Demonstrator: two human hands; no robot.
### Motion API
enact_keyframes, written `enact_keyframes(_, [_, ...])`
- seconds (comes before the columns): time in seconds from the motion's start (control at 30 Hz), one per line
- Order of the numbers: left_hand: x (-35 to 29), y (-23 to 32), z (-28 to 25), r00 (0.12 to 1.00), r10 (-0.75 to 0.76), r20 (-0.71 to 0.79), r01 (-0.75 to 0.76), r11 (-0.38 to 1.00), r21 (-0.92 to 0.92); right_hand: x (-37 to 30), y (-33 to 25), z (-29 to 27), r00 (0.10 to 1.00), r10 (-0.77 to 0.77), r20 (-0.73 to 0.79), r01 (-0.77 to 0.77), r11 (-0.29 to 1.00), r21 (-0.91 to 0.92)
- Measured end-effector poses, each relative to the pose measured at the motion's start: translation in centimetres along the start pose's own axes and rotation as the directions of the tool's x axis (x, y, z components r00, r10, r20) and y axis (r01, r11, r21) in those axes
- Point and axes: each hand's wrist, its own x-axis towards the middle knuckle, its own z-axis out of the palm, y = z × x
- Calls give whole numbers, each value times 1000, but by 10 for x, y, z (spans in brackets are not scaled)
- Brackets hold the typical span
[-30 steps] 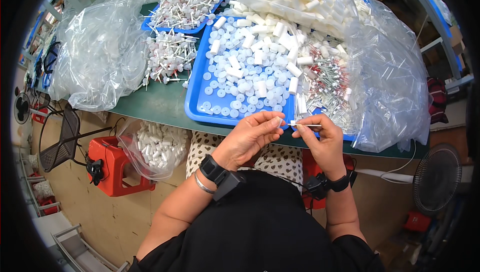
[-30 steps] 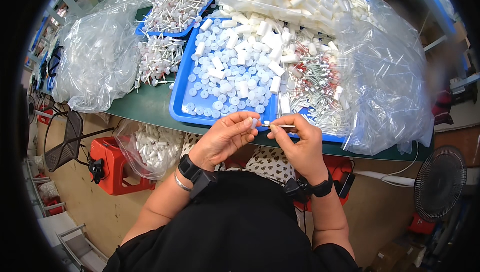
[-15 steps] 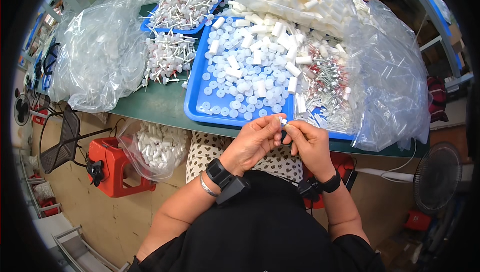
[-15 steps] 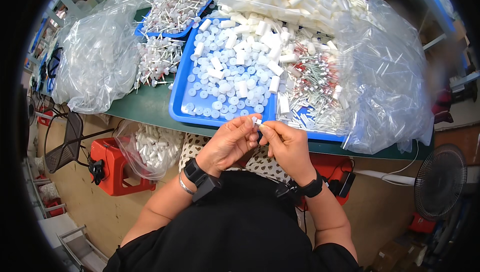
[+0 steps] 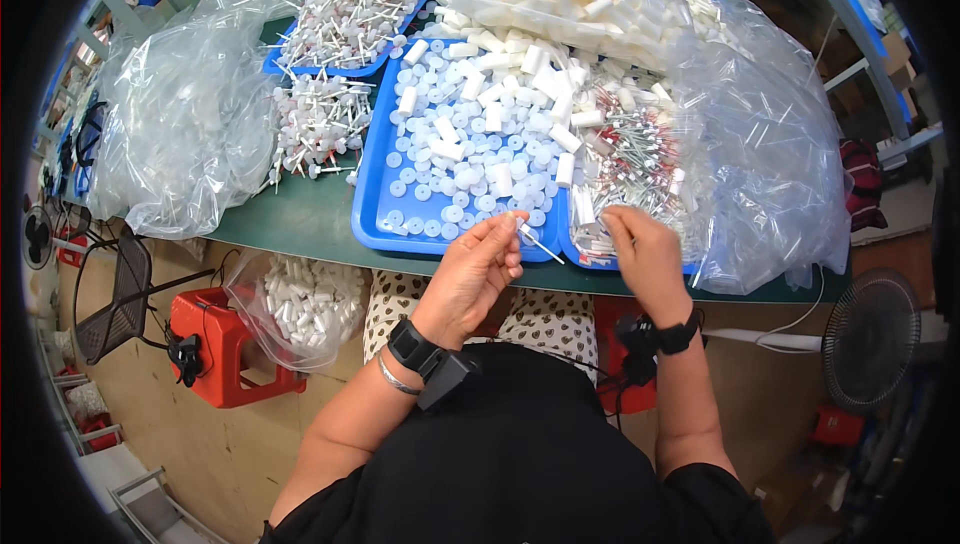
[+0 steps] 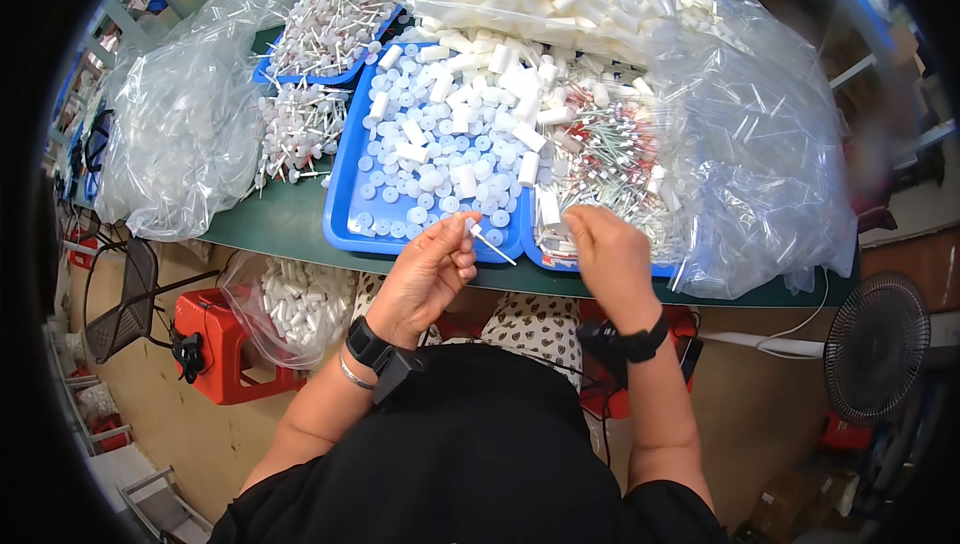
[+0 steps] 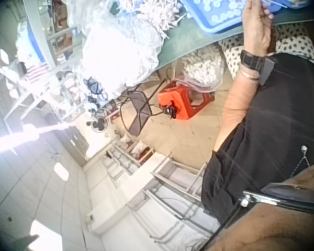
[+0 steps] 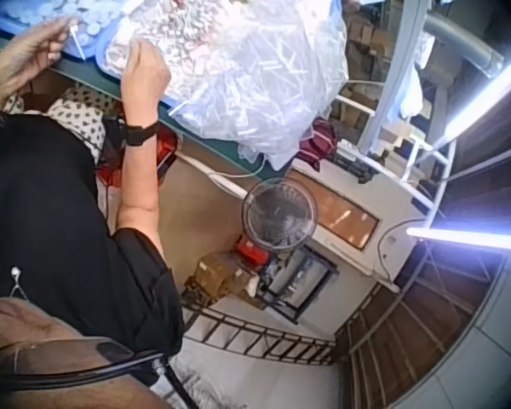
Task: The person sits at a workbench and repeatedly picks up small white cylindrical plastic pieces and thin metal rods. They insert the metal rods into the plastic pieces by hand and place the assembled units into a blue tray. The process is repetitive and involves handling small parts from piles on the table.
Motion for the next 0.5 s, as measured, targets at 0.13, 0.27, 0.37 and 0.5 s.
enact_keyframes(0.13, [-3, -3, 5, 1000, -21, 10, 21, 999, 31, 11, 37, 6, 987, -62, 145, 112, 922, -370])
enact_keyframes(0.27, [-5, -3, 9, 1000, -21, -4, 21, 998, 63, 14, 41, 12, 979, -40, 199, 120, 904, -410])
enact_keyframes(0.37, [-5, -2, 10, 999, -23, -23, 25, 998, 59, 13, 33, 8, 993, -62, 101, 87, 962, -258])
enact_keyframes(0.5, [-5, 4, 13, 999, 41, -23, -39, 998, 45, 6, 7, -4, 990, 99, 95, -110, 987, 114])
